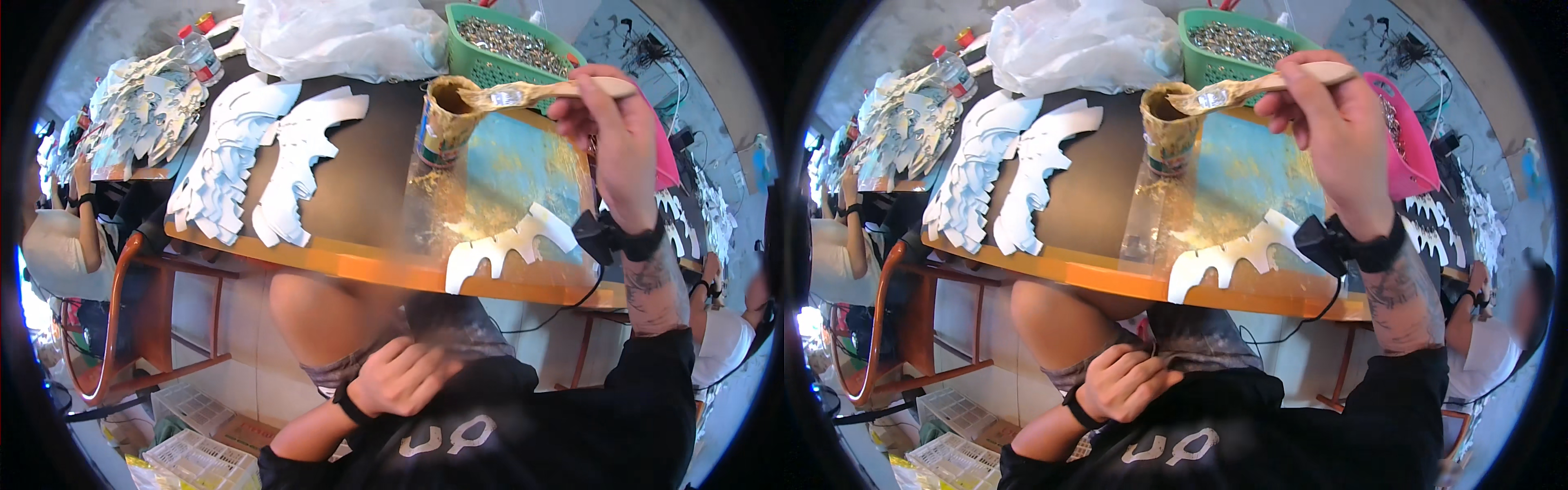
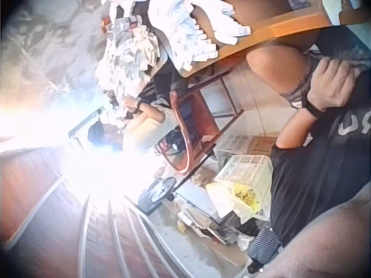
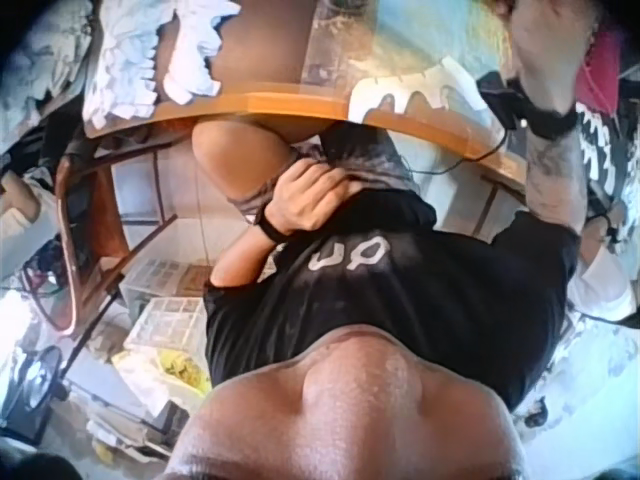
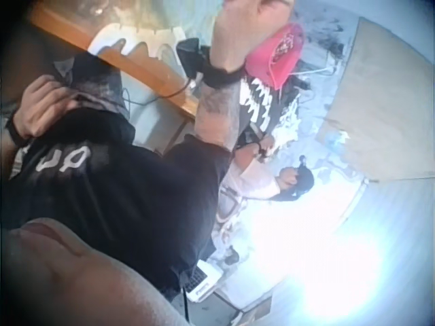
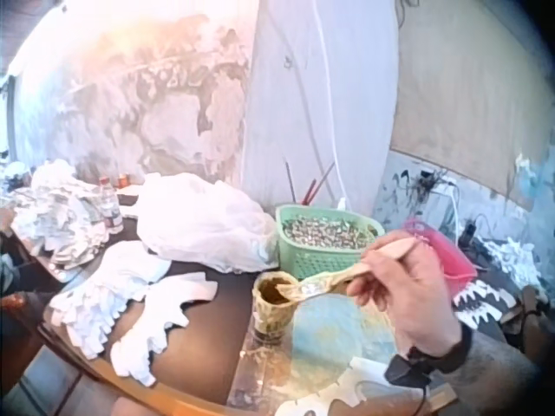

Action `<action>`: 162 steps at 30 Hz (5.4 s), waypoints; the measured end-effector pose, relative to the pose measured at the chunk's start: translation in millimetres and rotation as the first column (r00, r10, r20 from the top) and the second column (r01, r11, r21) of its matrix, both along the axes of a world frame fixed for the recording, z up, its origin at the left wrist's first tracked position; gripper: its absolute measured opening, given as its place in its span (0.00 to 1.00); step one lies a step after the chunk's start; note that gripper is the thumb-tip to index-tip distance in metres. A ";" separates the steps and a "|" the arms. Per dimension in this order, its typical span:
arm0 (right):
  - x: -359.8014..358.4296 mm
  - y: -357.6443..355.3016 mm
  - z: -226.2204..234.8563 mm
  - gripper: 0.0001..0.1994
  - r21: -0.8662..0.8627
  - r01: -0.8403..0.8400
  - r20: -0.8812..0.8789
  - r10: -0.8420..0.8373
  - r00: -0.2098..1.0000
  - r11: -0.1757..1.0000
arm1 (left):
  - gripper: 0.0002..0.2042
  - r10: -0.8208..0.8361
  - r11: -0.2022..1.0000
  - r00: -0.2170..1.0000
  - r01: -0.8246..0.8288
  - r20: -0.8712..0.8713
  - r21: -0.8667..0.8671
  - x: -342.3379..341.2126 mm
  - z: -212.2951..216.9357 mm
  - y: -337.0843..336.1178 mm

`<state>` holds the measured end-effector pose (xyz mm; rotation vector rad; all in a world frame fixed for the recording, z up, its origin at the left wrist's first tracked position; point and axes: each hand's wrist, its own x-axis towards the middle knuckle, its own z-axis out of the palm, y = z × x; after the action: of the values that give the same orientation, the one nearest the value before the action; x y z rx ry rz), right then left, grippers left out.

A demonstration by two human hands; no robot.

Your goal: The person applies a yellowish adhesive to white, irregularly shaped pieces using a wooden stick. They then pick up small metal rings from a green basket and attach them to the glued areas of the pieces. The person repeats this process, handling multiple pieces and rings throughout the clip.

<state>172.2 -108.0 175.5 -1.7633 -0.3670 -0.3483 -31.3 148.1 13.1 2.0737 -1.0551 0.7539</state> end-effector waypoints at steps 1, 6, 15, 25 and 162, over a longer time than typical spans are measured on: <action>9.5 4.7 -2.6 0.11 -0.013 0.000 -0.028 0.000 1.000 1.000 | 0.16 0.023 0.999 1.000 -0.023 0.008 -0.022 -2.5 -1.1 9.5; 45.2 26.1 -28.1 0.10 0.015 -0.080 -0.182 0.081 0.980 0.997 | 0.21 0.101 0.993 0.984 -0.090 -0.149 0.077 -27.6 -17.7 52.7; 80.9 -69.1 10.7 0.12 -0.555 -0.119 -0.291 -0.059 0.955 0.823 | 0.22 0.279 0.952 0.939 -0.243 -0.201 0.187 -22.6 -23.8 95.8; 249.7 -82.4 22.2 0.12 -0.890 -0.245 -0.265 0.002 0.964 0.386 | 0.20 0.377 0.919 0.895 -0.328 -0.240 0.219 2.1 -18.5 96.7; -75.3 -21.6 -55.9 0.20 -0.752 -0.383 -0.065 0.518 0.853 0.536 | 0.04 0.137 0.977 0.839 -0.202 -0.527 -0.068 41.2 23.1 -45.8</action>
<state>96.8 -129.6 119.6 -2.3447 -1.2207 0.0731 9.9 102.3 36.2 2.1093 -0.5123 0.2887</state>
